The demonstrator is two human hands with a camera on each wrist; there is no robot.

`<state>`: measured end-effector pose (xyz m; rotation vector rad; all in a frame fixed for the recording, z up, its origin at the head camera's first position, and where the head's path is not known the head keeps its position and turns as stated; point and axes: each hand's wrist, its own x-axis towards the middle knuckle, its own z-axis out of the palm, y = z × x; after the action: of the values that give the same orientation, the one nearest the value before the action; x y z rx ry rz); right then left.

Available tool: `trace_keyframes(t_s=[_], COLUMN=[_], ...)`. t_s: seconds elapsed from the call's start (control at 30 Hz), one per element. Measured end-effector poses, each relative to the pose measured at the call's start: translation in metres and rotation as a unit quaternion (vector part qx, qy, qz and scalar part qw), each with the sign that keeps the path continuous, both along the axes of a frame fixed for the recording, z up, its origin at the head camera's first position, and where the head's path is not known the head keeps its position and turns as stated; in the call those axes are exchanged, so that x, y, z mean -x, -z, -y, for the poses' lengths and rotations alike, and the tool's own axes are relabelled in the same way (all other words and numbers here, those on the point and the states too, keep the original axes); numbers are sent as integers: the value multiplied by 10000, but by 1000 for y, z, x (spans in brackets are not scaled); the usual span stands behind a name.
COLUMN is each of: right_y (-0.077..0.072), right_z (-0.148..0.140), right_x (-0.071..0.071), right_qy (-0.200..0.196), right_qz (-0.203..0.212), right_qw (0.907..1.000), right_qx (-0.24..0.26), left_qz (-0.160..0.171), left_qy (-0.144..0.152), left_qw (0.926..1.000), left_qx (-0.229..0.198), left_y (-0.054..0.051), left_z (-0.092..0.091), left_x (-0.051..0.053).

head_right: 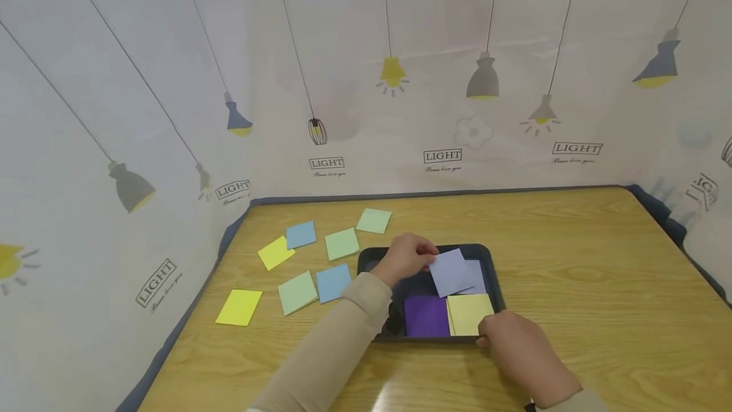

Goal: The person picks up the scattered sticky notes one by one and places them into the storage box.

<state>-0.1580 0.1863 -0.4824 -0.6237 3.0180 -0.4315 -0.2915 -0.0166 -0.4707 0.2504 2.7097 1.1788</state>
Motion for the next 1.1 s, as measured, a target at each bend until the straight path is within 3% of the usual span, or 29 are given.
trace_keyframes(t_s=[0.3, 0.6, 0.9, 1.1], right_y=[-3, -4, -3, -2], right_z=[0, -1, -1, -1], right_x=[2, 2, 0, 0], right_qy=[-5, 52, 96, 89], right_qz=[47, 73, 219, 246], right_qw=[10000, 9999, 9997, 9996], right_qx=[-32, -91, 8, 43], left_qz=[-235, -245, -75, 181], left_qy=[-43, 2, 597, 1108], left_qw=[9990, 9993, 9980, 9936], left_qx=[-373, -294, -203, 118], left_y=[6, 5, 11, 10], left_z=[-6, -10, -15, -15], left_x=[4, 2, 4, 1])
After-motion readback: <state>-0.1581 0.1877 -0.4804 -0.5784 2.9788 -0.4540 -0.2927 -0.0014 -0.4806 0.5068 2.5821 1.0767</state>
